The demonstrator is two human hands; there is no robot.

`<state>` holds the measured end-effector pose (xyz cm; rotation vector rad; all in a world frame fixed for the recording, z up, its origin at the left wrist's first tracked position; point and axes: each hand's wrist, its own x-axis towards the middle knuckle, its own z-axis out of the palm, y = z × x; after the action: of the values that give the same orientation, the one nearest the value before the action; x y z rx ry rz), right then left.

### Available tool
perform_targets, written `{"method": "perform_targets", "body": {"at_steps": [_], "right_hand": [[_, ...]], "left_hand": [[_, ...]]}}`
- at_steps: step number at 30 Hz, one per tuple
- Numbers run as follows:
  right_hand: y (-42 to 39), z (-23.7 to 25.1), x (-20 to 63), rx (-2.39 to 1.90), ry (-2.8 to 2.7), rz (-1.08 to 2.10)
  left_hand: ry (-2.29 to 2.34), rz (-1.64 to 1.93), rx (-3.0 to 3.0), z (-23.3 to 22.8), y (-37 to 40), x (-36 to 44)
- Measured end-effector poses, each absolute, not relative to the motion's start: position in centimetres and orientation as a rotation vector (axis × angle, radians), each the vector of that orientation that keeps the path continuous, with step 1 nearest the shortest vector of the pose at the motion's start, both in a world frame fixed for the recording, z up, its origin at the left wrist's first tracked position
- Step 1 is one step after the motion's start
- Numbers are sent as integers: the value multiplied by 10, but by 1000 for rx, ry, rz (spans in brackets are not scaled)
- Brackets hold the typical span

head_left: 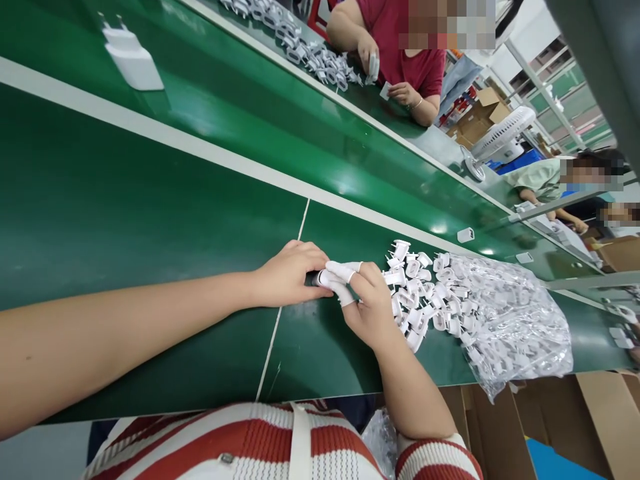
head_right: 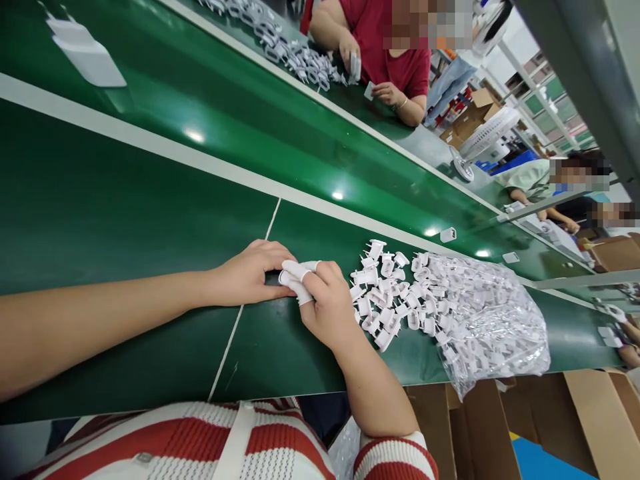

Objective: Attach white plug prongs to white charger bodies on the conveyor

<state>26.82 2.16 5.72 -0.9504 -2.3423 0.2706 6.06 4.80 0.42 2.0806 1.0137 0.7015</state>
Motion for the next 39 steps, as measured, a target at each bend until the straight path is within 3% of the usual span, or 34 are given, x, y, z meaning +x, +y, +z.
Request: {"method": "perform_targets", "body": {"at_steps": [20, 39], "right_hand": [[21, 50, 260, -1010, -2154, 138], [20, 58, 252, -1172, -2348, -175]], "left_hand": [[1037, 724, 2041, 3, 50, 63], [1066, 709, 2004, 3, 48, 65]]}}
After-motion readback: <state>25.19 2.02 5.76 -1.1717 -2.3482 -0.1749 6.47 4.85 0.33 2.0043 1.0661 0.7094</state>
